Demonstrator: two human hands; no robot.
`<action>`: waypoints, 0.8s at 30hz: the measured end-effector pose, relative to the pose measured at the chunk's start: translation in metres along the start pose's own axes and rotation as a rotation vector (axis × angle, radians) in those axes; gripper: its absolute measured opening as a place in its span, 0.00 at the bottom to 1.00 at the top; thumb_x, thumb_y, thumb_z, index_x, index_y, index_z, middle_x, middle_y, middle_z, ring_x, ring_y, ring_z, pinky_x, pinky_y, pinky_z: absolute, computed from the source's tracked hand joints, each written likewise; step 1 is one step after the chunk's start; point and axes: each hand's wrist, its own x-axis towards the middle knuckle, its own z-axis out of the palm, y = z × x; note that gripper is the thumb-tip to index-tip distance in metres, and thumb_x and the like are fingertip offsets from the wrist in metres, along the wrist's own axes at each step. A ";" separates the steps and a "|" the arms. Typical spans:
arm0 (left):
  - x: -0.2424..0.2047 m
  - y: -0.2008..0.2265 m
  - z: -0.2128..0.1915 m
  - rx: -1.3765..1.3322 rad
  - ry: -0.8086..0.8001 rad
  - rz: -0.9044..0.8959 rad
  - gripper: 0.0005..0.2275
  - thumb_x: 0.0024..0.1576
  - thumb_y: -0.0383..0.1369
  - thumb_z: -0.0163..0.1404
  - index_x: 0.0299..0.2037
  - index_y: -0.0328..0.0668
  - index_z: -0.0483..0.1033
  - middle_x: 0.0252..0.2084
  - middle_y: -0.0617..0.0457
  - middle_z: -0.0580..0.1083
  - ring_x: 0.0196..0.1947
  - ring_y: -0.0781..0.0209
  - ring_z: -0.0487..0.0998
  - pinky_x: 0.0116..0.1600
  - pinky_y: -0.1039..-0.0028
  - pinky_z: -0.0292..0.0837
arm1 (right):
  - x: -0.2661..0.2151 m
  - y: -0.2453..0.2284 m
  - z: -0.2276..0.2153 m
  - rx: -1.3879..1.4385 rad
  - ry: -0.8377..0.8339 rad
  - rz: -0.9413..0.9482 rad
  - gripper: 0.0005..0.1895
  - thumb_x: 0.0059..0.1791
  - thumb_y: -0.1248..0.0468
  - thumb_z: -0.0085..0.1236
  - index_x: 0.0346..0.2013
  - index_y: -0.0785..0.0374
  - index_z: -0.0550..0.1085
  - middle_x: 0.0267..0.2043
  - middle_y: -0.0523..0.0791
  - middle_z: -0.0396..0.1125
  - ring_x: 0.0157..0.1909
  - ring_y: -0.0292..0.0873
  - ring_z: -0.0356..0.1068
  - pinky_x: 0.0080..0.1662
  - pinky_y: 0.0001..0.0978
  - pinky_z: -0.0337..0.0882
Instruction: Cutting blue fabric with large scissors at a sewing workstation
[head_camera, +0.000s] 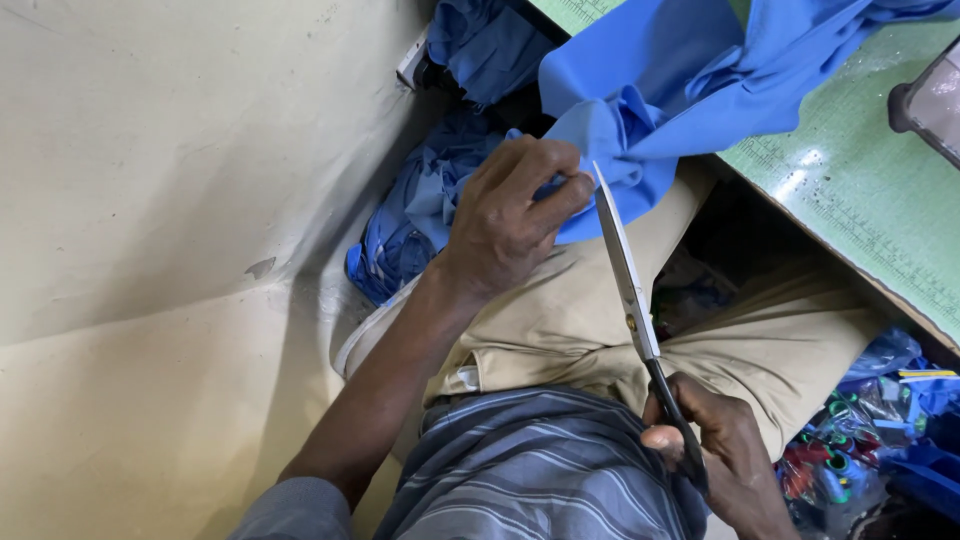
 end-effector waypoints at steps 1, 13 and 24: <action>0.000 0.001 -0.001 -0.001 -0.001 -0.001 0.04 0.64 0.18 0.52 0.38 0.32 0.73 0.42 0.46 0.67 0.36 0.51 0.69 0.43 0.64 0.75 | -0.001 0.000 0.000 0.000 0.000 0.001 0.30 0.42 0.33 0.53 0.21 0.57 0.74 0.18 0.38 0.62 0.22 0.34 0.60 0.27 0.31 0.60; 0.012 0.011 0.015 -0.574 -0.183 -0.606 0.12 0.67 0.45 0.40 0.47 0.47 0.66 0.41 0.56 0.69 0.41 0.63 0.72 0.45 0.69 0.69 | -0.030 0.025 0.000 0.297 -0.075 0.020 0.33 0.45 0.34 0.54 0.29 0.64 0.76 0.12 0.43 0.67 0.17 0.35 0.63 0.25 0.28 0.59; 0.033 0.031 -0.017 -1.023 -0.542 -0.588 0.16 0.65 0.49 0.40 0.42 0.46 0.70 0.39 0.60 0.69 0.41 0.67 0.69 0.50 0.72 0.67 | -0.053 0.019 0.003 0.372 0.217 -0.004 0.36 0.46 0.30 0.52 0.32 0.64 0.75 0.12 0.42 0.65 0.15 0.35 0.62 0.22 0.27 0.60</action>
